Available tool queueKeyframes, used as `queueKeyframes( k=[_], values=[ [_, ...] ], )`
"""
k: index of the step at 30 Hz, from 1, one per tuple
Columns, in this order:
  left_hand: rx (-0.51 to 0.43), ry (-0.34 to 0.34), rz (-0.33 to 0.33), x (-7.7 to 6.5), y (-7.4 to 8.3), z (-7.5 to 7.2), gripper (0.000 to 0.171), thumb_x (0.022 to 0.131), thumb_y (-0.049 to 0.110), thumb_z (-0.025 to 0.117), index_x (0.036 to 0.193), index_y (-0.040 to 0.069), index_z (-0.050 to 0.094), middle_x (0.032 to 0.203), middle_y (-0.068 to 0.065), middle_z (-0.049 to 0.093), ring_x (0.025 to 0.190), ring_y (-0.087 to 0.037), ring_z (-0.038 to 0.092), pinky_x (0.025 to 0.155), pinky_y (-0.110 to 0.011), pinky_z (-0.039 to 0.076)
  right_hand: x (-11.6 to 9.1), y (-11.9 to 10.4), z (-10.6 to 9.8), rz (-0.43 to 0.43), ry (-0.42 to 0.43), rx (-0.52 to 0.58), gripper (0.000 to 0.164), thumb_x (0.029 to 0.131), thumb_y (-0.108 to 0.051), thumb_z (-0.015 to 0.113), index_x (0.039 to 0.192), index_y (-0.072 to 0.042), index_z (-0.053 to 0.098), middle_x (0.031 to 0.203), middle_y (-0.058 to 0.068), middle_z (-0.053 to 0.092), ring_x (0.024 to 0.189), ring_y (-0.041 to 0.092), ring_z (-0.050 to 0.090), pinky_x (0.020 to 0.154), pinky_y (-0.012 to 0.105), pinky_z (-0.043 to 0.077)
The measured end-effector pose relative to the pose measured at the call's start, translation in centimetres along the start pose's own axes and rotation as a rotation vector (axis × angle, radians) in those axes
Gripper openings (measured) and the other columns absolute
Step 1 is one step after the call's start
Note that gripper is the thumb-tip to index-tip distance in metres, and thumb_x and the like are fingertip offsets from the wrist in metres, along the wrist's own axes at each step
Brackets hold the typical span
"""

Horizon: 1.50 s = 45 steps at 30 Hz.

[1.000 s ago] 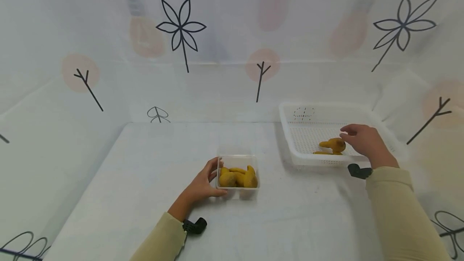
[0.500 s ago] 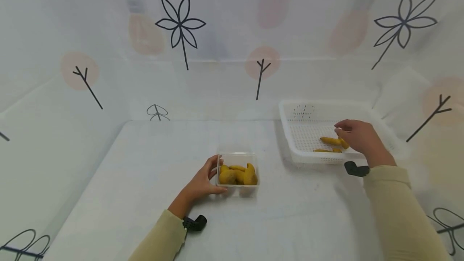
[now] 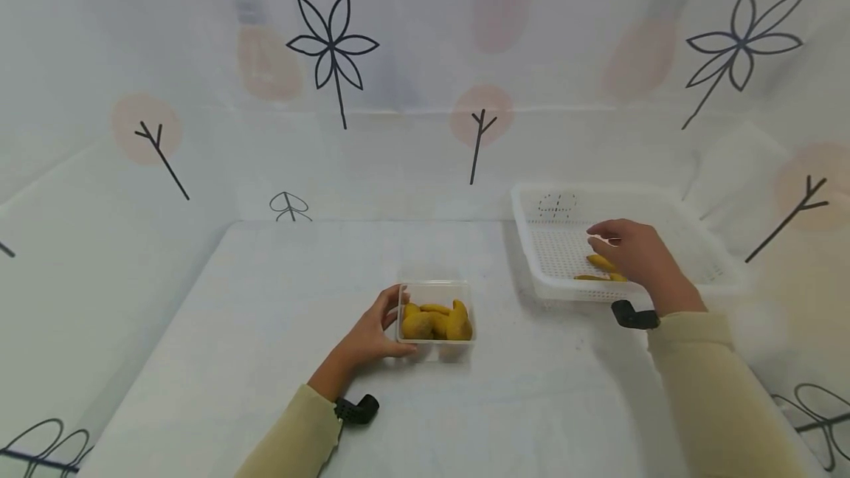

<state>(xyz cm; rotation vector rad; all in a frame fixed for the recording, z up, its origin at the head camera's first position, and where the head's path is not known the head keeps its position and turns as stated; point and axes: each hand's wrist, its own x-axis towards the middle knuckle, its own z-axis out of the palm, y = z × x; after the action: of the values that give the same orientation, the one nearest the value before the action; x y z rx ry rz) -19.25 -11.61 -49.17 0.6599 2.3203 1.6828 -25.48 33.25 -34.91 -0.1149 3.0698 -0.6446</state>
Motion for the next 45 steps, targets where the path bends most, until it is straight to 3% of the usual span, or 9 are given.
queueKeyframes(
  k=[6, 11, 20, 23, 30, 38, 45],
  values=[
    [0.007, -0.001, 0.024, 0.0, 0.2, 0.1, 0.107, 0.070, 0.027, 0.088, 0.153, 0.019, 0.020, 0.156, -0.006, 0.031, 0.145, -0.024, 0.030, 0.117, -0.041, 0.031, -0.7, -1.5, 0.4, -0.077, 0.014, 0.046, 0.037, 0.097, -0.030, 0.056, 0.124, -0.006, 0.062, 0.135, 0.023, 0.054, 0.119, 0.045, 0.053, 0.096, 0.061, 0.045],
    [0.021, -0.003, 0.002, 0.1, 0.2, 0.2, 0.111, 0.069, 0.026, 0.088, 0.155, 0.019, 0.017, 0.159, -0.004, 0.026, 0.146, -0.023, 0.028, 0.118, -0.039, 0.032, -1.1, -2.8, 0.8, -0.147, 0.027, 0.037, 0.033, 0.097, -0.024, 0.057, 0.124, -0.005, 0.063, 0.132, 0.022, 0.056, 0.117, 0.045, 0.055, 0.096, 0.060, 0.046],
    [0.040, -0.030, -0.026, 0.2, 0.2, -0.1, 0.110, 0.071, 0.017, 0.087, 0.155, 0.017, 0.016, 0.161, -0.005, 0.021, 0.148, -0.021, 0.024, 0.119, -0.034, 0.029, -1.7, -5.3, 2.1, -0.198, 0.009, 0.039, 0.032, 0.097, -0.025, 0.058, 0.122, -0.008, 0.064, 0.129, 0.018, 0.060, 0.115, 0.041, 0.057, 0.095, 0.057, 0.049],
    [0.048, -0.051, -0.041, 0.1, 0.5, -0.2, 0.111, 0.072, 0.018, 0.086, 0.155, 0.014, 0.013, 0.161, -0.008, 0.020, 0.149, -0.022, 0.023, 0.119, -0.035, 0.027, -1.8, -6.0, 2.4, -0.229, 0.010, 0.045, 0.030, 0.096, -0.024, 0.058, 0.121, -0.008, 0.065, 0.128, 0.017, 0.061, 0.115, 0.040, 0.057, 0.095, 0.056, 0.049],
    [0.027, -0.079, -0.030, -0.7, 3.4, -0.6, 0.106, 0.074, 0.019, 0.084, 0.154, 0.006, 0.015, 0.158, -0.017, 0.028, 0.147, -0.027, 0.028, 0.119, -0.040, 0.028, -2.1, -7.7, 3.3, -0.311, 0.035, 0.015, 0.026, 0.095, -0.021, 0.060, 0.117, -0.009, 0.067, 0.124, 0.015, 0.064, 0.110, 0.037, 0.060, 0.093, 0.054, 0.051],
    [0.016, -0.071, -0.024, -0.9, 3.4, -0.5, 0.106, 0.074, 0.018, 0.084, 0.154, 0.008, 0.016, 0.156, -0.018, 0.030, 0.147, -0.027, 0.029, 0.120, -0.040, 0.027, -2.3, -9.1, 4.3, -0.321, 0.015, 0.017, 0.025, 0.094, -0.024, 0.062, 0.116, -0.014, 0.068, 0.124, 0.011, 0.064, 0.112, 0.035, 0.060, 0.093, 0.053, 0.052],
    [0.013, -0.069, -0.026, -0.8, 3.3, -0.5, 0.106, 0.074, 0.017, 0.084, 0.154, 0.008, 0.016, 0.156, -0.018, 0.031, 0.147, -0.027, 0.028, 0.120, -0.041, 0.026, -2.4, -10.0, 5.4, -0.399, 0.024, 0.003, 0.021, 0.092, -0.021, 0.065, 0.111, -0.015, 0.070, 0.118, 0.007, 0.067, 0.110, 0.029, 0.061, 0.093, 0.050, 0.053]
  ],
)
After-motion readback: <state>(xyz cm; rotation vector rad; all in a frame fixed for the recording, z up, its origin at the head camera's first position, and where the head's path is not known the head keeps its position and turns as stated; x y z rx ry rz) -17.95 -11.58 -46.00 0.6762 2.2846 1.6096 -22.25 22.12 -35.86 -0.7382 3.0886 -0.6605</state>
